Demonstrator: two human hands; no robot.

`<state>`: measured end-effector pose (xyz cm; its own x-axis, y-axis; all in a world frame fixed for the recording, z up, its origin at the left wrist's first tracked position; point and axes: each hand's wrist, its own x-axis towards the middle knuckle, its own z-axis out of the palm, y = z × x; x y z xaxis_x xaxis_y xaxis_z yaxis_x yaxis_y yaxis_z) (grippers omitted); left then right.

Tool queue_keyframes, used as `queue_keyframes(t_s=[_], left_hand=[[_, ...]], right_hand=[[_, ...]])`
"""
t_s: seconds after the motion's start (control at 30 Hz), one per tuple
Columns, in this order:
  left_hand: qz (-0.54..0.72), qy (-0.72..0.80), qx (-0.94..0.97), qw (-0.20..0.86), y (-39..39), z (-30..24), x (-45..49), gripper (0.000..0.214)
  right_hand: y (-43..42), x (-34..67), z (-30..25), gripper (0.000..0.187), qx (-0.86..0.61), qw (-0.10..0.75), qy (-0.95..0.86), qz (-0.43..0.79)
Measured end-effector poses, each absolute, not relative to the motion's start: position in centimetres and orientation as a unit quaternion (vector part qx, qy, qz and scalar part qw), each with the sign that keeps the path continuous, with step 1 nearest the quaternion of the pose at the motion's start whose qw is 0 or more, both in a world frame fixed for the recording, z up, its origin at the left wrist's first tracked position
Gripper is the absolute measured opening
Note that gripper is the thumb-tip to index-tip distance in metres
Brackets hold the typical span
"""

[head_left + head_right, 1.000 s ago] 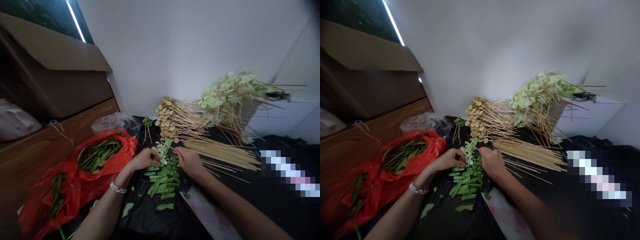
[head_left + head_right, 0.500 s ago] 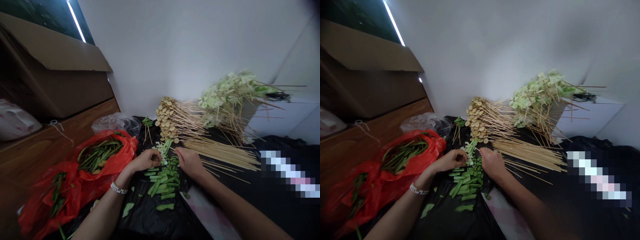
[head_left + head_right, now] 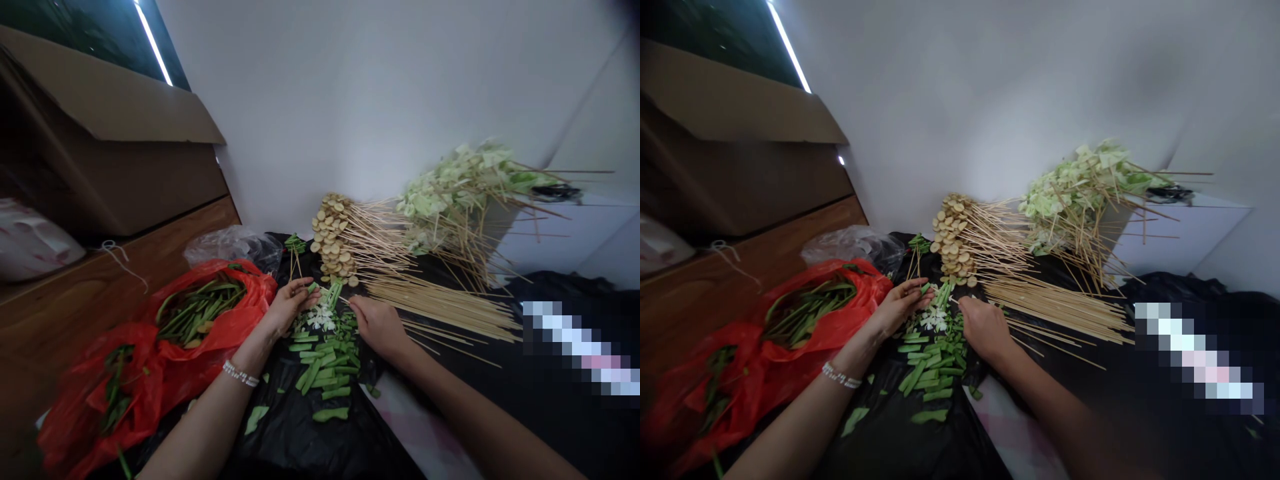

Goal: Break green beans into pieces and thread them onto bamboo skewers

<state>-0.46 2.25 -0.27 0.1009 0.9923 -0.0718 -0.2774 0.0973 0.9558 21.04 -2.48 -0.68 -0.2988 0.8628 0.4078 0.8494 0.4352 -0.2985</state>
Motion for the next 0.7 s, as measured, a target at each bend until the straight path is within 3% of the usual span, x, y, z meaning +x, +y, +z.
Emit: queue_keyframes(t_s=[0.43, 0.7], left_hand=[[0.506, 0.389, 0.408, 0.653, 1.97, -0.13, -0.29, 0.04], [0.506, 0.385, 0.38, 0.672, 1.7, 0.15, 0.02, 0.027]], right_hand=[[-2.69, 20.6, -1.22, 0.025, -0.539, 0.223, -0.812, 0.001], [-2.74, 20.63, -1.1, 0.025, -0.545, 0.226, -0.807, -0.006]])
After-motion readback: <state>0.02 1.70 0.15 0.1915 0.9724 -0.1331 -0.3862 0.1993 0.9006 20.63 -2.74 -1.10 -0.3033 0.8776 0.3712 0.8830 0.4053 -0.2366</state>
